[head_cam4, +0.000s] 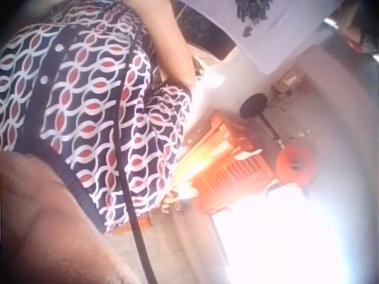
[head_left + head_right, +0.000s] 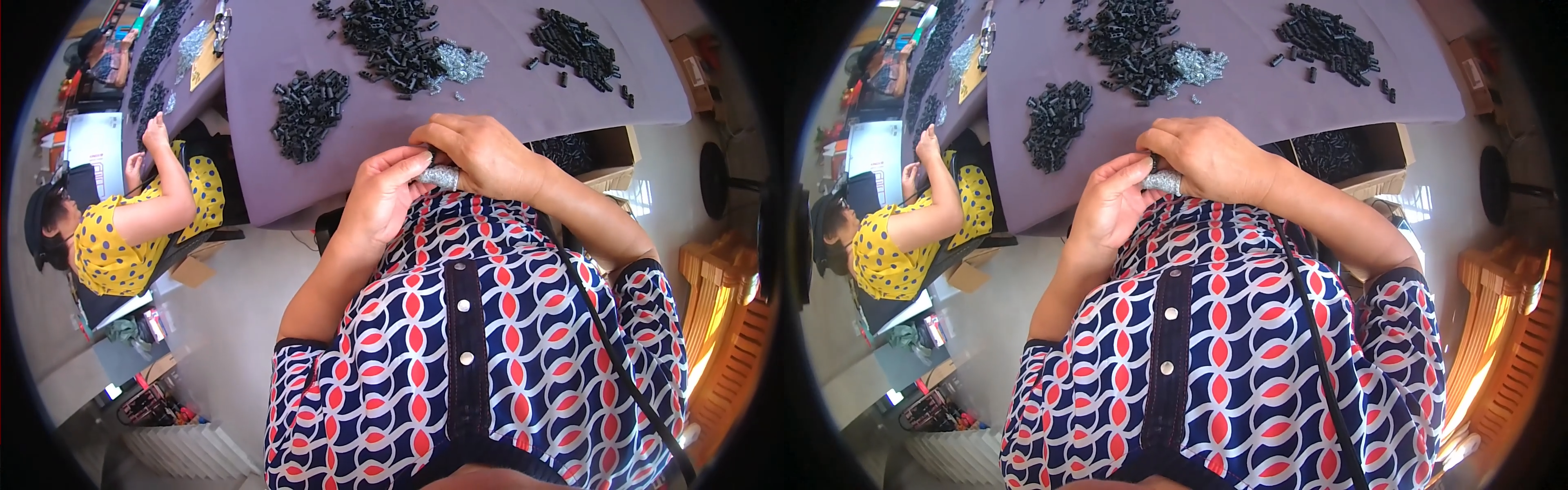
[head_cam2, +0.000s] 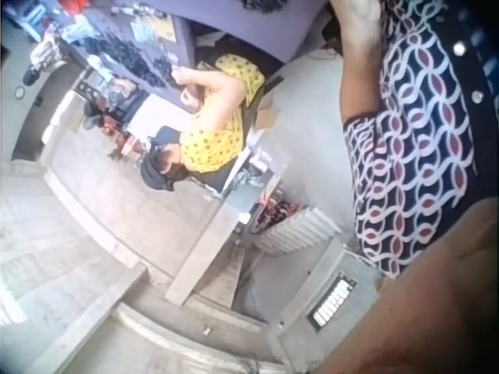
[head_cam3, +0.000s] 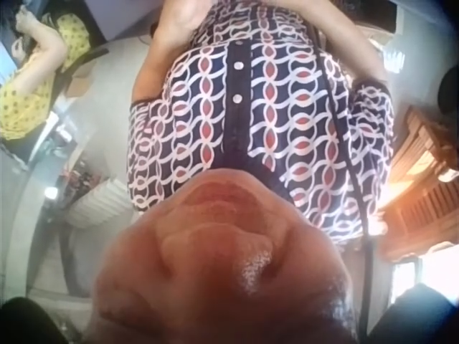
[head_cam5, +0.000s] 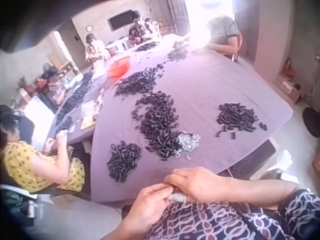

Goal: Insert small metal pins into plastic housing components at a workbench.

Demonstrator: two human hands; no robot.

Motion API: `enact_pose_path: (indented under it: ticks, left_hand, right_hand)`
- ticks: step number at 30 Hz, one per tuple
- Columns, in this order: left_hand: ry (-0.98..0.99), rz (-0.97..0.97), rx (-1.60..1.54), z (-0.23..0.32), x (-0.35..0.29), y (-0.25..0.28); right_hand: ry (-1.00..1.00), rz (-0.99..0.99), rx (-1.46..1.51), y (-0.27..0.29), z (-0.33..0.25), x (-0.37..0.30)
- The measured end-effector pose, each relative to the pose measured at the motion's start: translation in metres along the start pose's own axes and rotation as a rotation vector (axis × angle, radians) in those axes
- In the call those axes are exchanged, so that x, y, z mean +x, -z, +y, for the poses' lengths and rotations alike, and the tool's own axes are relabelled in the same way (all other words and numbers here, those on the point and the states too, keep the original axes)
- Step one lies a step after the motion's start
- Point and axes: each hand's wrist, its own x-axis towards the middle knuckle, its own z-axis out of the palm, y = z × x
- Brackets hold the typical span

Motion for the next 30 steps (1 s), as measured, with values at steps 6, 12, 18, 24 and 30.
enact_pose_path:
  ticks: [6, 12, 18, 24, 30]
  left_hand:
    - [0.014, -0.001, -0.039, -0.002, -0.001, -0.001]
    - [-0.007, 0.006, -0.009, -0.002, 0.0, 0.003]
    - [0.06, -0.027, 0.073, -0.008, -0.007, 0.009]
    - [0.003, 0.024, -0.035, -0.019, -0.007, 0.011]
    - [-0.497, 0.18, 0.862, 0.003, -0.003, 0.003]
  right_hand:
    - [-0.149, -0.057, 0.115, -0.001, -0.006, -0.001]
    - [-0.102, 0.021, -0.01, -0.001, -0.004, 0.002]
    - [0.033, -0.074, -0.108, -0.011, 0.001, -0.009]
    - [0.05, -0.103, -0.132, -0.011, -0.002, -0.007]
    - [0.001, 0.065, -0.2, 0.007, 0.007, -0.011]
